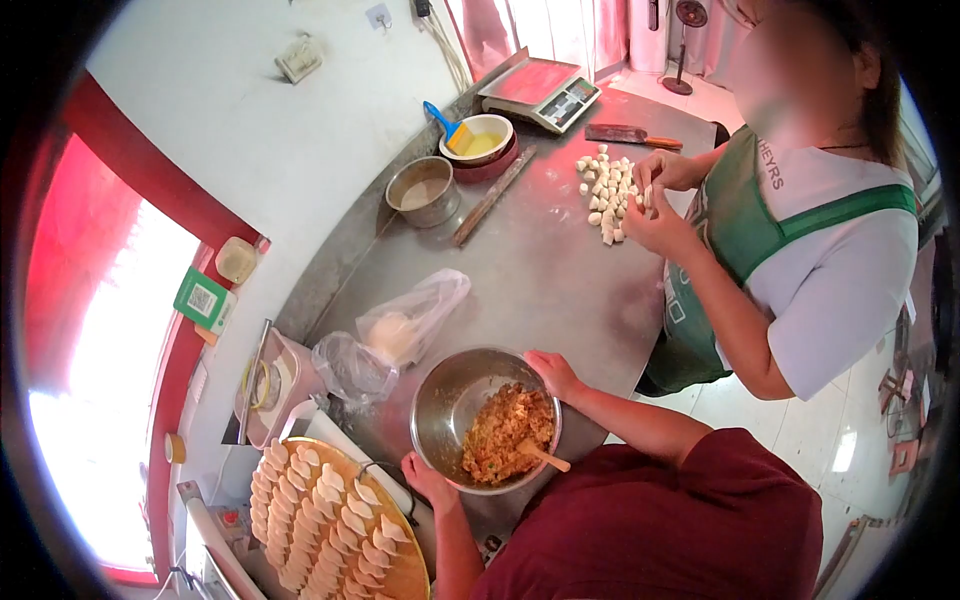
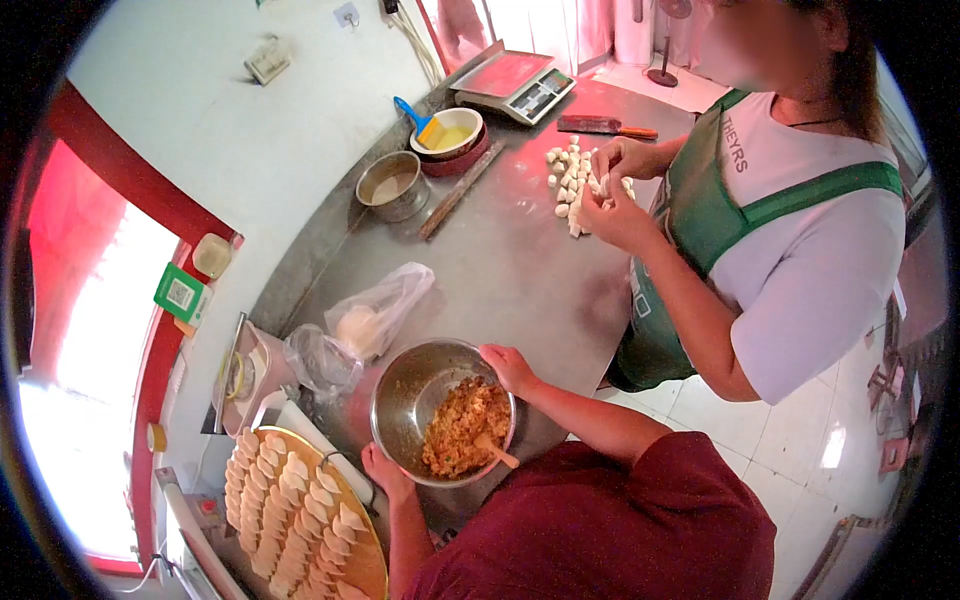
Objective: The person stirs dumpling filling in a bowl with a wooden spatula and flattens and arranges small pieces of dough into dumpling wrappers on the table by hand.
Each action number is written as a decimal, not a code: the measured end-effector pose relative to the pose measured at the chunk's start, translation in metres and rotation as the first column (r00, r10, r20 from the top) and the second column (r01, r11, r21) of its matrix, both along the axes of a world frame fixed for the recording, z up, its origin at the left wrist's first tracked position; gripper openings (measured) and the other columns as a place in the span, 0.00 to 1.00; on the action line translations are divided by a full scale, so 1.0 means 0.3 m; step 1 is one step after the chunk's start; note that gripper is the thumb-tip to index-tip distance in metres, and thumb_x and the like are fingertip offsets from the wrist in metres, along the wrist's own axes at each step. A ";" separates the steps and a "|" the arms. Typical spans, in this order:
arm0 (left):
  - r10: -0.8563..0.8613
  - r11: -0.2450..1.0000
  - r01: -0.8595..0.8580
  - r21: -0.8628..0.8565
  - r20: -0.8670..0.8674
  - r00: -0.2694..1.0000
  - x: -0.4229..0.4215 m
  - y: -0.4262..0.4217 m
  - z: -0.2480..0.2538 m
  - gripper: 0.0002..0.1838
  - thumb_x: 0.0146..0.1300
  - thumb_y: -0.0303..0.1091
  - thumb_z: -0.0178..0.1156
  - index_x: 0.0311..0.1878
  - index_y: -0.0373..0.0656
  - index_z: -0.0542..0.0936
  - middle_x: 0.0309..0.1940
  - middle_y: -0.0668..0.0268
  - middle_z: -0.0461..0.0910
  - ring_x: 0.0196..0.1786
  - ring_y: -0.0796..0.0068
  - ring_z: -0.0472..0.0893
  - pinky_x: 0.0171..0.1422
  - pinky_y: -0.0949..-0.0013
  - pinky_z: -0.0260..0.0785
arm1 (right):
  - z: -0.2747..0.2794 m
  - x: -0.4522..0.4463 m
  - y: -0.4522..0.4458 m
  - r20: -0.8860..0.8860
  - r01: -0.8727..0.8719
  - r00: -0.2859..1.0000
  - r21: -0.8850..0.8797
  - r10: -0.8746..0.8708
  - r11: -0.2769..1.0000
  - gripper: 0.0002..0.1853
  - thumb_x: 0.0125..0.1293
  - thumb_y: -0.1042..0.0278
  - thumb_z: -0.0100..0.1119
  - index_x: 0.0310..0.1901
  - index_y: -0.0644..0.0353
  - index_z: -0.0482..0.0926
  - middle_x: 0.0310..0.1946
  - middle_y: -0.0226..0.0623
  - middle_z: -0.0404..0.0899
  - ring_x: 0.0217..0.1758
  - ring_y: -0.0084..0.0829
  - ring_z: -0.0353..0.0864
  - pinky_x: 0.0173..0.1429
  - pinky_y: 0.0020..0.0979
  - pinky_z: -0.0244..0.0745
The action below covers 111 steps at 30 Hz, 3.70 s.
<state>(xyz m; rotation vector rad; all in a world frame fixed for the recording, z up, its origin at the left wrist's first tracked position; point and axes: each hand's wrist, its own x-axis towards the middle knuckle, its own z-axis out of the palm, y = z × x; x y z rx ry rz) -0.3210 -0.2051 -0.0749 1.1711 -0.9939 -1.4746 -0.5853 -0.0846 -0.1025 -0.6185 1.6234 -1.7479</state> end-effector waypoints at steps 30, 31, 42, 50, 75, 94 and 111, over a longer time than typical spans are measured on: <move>-0.114 0.982 0.170 -0.081 0.458 0.881 0.193 0.147 0.007 0.18 0.61 0.21 0.46 0.55 0.35 0.73 0.46 0.55 0.78 0.49 0.66 0.76 0.55 0.68 0.66 | -0.042 -0.012 -0.097 0.347 -0.128 0.931 0.019 0.114 0.992 0.18 0.67 0.57 0.52 0.42 0.67 0.79 0.36 0.37 0.81 0.35 0.26 0.78 0.42 0.28 0.74; -0.140 0.976 0.200 -0.085 0.458 0.878 0.208 0.164 0.030 0.18 0.61 0.21 0.46 0.55 0.35 0.73 0.46 0.55 0.78 0.50 0.65 0.76 0.55 0.68 0.66 | 0.000 0.011 -0.081 0.371 -0.139 0.921 0.034 0.117 0.990 0.18 0.67 0.56 0.52 0.41 0.67 0.79 0.36 0.38 0.81 0.34 0.26 0.78 0.41 0.29 0.74; -0.364 0.782 0.622 -0.021 0.796 0.484 0.340 0.210 0.162 0.21 0.66 0.27 0.45 0.62 0.44 0.65 0.30 0.61 0.78 0.28 0.71 0.77 0.34 0.67 0.71 | 0.098 0.149 0.065 0.472 -0.086 0.878 -0.018 0.084 0.996 0.26 0.68 0.46 0.47 0.44 0.67 0.77 0.35 0.39 0.80 0.37 0.28 0.80 0.42 0.31 0.76; -0.511 0.848 0.522 0.090 0.401 0.761 0.373 0.197 0.106 0.16 0.63 0.24 0.42 0.53 0.37 0.71 0.26 0.64 0.76 0.26 0.75 0.75 0.32 0.69 0.71 | 0.008 0.190 0.102 0.417 0.048 0.907 0.012 -0.049 0.999 0.26 0.67 0.46 0.49 0.44 0.68 0.77 0.38 0.40 0.79 0.36 0.33 0.80 0.44 0.35 0.76; -0.417 0.871 0.483 0.089 0.651 0.634 0.350 0.196 0.145 0.10 0.66 0.34 0.48 0.38 0.35 0.69 0.25 0.48 0.77 0.26 0.52 0.80 0.30 0.54 0.71 | -0.084 0.297 0.274 -0.003 0.221 0.975 0.098 -0.222 0.970 0.22 0.68 0.57 0.46 0.45 0.72 0.76 0.40 0.42 0.77 0.41 0.31 0.73 0.50 0.32 0.68; -0.327 0.828 0.561 -0.014 0.800 0.503 0.362 0.177 0.105 0.12 0.65 0.32 0.46 0.46 0.34 0.72 0.20 0.54 0.78 0.18 0.63 0.79 0.23 0.62 0.72 | -0.084 0.298 0.251 0.170 0.230 0.957 0.050 -0.235 0.972 0.19 0.68 0.57 0.51 0.49 0.66 0.76 0.44 0.33 0.76 0.48 0.24 0.71 0.56 0.27 0.65; -0.618 0.786 0.561 0.260 0.322 0.717 0.360 0.171 0.137 0.12 0.66 0.24 0.40 0.51 0.33 0.62 0.26 0.52 0.76 0.19 0.64 0.79 0.21 0.66 0.73 | -0.078 0.243 0.170 0.161 0.258 0.951 0.053 -0.264 0.965 0.18 0.66 0.56 0.56 0.44 0.65 0.81 0.36 0.29 0.80 0.40 0.21 0.73 0.48 0.27 0.69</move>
